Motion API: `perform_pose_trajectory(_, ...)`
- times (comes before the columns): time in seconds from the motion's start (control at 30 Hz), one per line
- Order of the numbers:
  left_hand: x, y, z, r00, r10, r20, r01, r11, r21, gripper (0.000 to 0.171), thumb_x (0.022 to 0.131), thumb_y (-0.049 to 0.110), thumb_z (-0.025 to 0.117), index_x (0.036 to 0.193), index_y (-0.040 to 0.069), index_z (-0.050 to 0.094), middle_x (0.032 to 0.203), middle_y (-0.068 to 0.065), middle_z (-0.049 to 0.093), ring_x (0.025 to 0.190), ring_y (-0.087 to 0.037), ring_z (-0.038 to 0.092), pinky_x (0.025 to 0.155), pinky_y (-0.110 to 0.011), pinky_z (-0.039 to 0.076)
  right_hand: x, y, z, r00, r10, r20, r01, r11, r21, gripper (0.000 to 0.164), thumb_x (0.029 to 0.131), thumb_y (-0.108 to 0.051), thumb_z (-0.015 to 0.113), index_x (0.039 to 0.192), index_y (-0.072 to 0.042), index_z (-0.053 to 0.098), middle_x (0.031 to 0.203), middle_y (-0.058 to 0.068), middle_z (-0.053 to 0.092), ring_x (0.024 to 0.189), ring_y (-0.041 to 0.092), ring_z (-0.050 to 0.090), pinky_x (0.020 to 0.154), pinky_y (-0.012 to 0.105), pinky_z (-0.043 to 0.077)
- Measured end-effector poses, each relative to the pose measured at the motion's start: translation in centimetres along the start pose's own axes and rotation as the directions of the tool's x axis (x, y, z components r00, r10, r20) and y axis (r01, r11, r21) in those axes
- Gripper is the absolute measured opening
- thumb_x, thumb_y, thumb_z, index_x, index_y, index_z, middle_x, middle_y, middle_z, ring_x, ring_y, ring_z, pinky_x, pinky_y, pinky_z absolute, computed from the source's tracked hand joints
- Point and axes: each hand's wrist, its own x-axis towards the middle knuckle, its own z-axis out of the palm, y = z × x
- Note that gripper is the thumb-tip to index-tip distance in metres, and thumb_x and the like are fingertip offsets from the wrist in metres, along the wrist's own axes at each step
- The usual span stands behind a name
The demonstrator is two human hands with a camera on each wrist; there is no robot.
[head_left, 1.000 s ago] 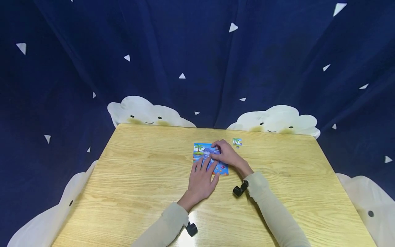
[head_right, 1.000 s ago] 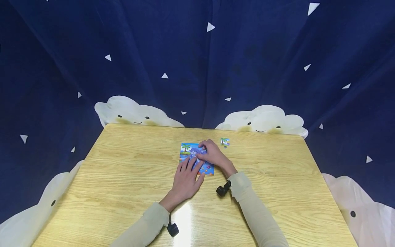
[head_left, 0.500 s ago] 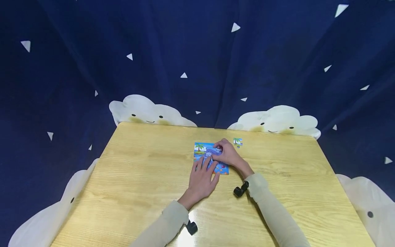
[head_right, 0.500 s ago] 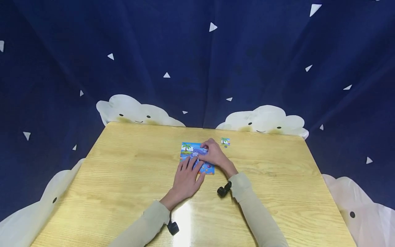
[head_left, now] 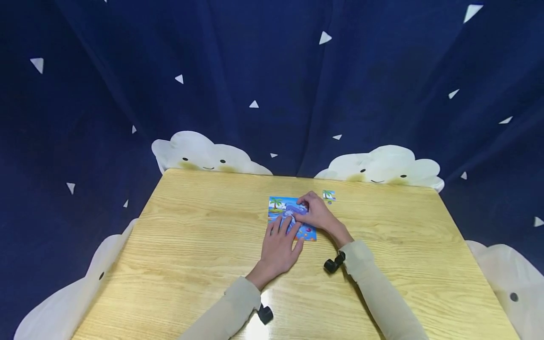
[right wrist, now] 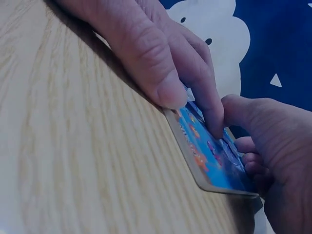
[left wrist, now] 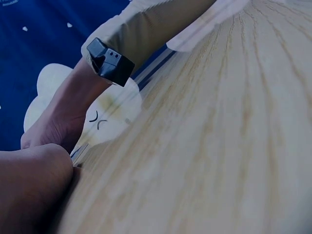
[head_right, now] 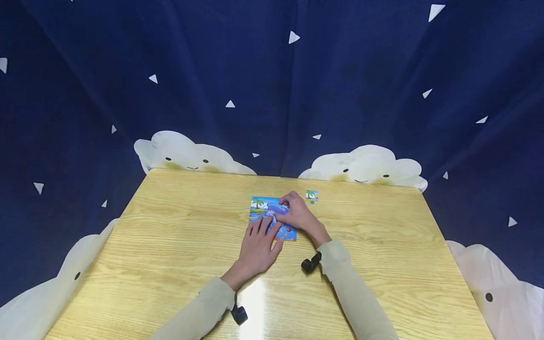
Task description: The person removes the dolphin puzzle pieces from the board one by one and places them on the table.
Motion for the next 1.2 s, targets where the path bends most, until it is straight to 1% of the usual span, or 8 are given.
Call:
perform_pose_trajectory(0.17,0.0,0.0,-0.1,1.0,0.002,-0.007,-0.002,1.0,-0.002,0.05,0.1,0.049,0.035,0.144,0.028,0.045,0.15,-0.004,0.037,0.144,-0.034,0.023,0.112,-0.049,0.021,0.2,0.1,0.1,1.0,-0.008,-0.022,0.008,1.0,0.001,0.04,0.07,-0.033,0.083,0.098,-0.007,0.068,0.09,0.002,0.057,0.081,0.016,0.051,0.072,0.03,0.045)
perform_pose_trajectory(0.27,0.0,0.0,-0.2,1.0,0.006,-0.016,-0.006,1.0,-0.004,0.05,0.1,0.049,0.035,0.145,0.028,0.045,0.15,-0.005,0.038,0.144,-0.034,0.024,0.112,-0.049,0.021,0.1,0.1,0.0,0.998,-0.03,-0.05,0.03,0.999,0.01,0.04,0.069,-0.031,0.083,0.097,-0.006,0.068,0.088,0.003,0.058,0.078,0.017,0.052,0.069,0.029,0.045)
perform_pose_trajectory(0.37,0.0,0.0,-0.2,1.0,0.004,-0.009,-0.004,1.0,0.001,0.051,0.1,0.049,0.034,0.146,0.029,0.044,0.15,-0.004,0.038,0.144,-0.034,0.023,0.112,-0.048,0.02,-0.1,0.2,-0.1,0.996,-0.053,-0.073,0.055,0.998,0.021,0.041,0.069,-0.03,0.082,0.098,-0.005,0.068,0.086,0.003,0.06,0.076,0.016,0.054,0.067,0.028,0.046)
perform_pose_trajectory(0.5,-0.1,0.1,-0.2,1.0,-0.003,0.0,0.003,1.0,0.004,0.051,0.101,0.05,0.033,0.147,0.029,0.043,0.151,-0.004,0.037,0.145,-0.033,0.021,0.113,-0.048,0.019,-0.2,0.4,-0.1,0.993,-0.085,-0.086,0.089,0.995,0.038,0.04,0.069,-0.028,0.082,0.099,-0.005,0.069,0.086,0.003,0.062,0.075,0.015,0.056,0.066,0.026,0.047)
perform_pose_trajectory(0.6,-0.1,0.1,-0.2,1.0,-0.001,-0.006,0.001,1.0,-0.002,0.051,0.101,0.049,0.034,0.146,0.028,0.043,0.151,-0.004,0.037,0.145,-0.034,0.021,0.113,-0.049,0.019,-0.2,0.7,-0.1,0.99,-0.105,-0.095,0.111,0.992,0.055,0.04,0.069,-0.027,0.081,0.1,-0.005,0.069,0.086,0.003,0.062,0.076,0.015,0.056,0.067,0.027,0.047)
perform_pose_trajectory(0.77,-0.1,0.1,-0.2,1.0,0.006,-0.028,-0.006,1.0,-0.021,0.05,0.1,0.049,0.036,0.145,0.028,0.045,0.149,-0.006,0.04,0.143,-0.036,0.025,0.112,-0.05,0.022,-0.4,1.0,-0.5,0.992,-0.089,-0.094,0.097,0.991,0.091,0.038,0.07,-0.024,0.081,0.101,-0.005,0.068,0.088,0.003,0.062,0.077,0.016,0.056,0.068,0.027,0.048)
perform_pose_trajectory(1.0,-0.2,0.1,-0.2,1.0,0.004,-0.031,-0.005,1.0,-0.014,0.051,0.1,0.049,0.036,0.147,0.029,0.043,0.148,-0.007,0.041,0.143,-0.036,0.026,0.111,-0.05,0.023,-0.9,1.3,-1.7,0.992,-0.077,-0.104,0.088,0.99,0.108,0.037,0.069,-0.018,0.08,0.101,-0.003,0.068,0.087,0.006,0.062,0.076,0.02,0.056,0.064,0.026,0.046)
perform_pose_trajectory(1.2,-0.1,0.1,-0.1,0.998,0.008,-0.057,-0.009,1.0,-0.023,0.051,0.1,0.049,0.038,0.147,0.029,0.044,0.147,-0.006,0.042,0.142,-0.035,0.027,0.109,-0.049,0.025,-1.5,2.3,-2.9,0.99,-0.044,-0.134,0.059,0.993,0.106,0.035,0.07,-0.017,0.08,0.1,-0.006,0.067,0.081,0.004,0.059,0.07,0.015,0.052,0.059,0.023,0.043)
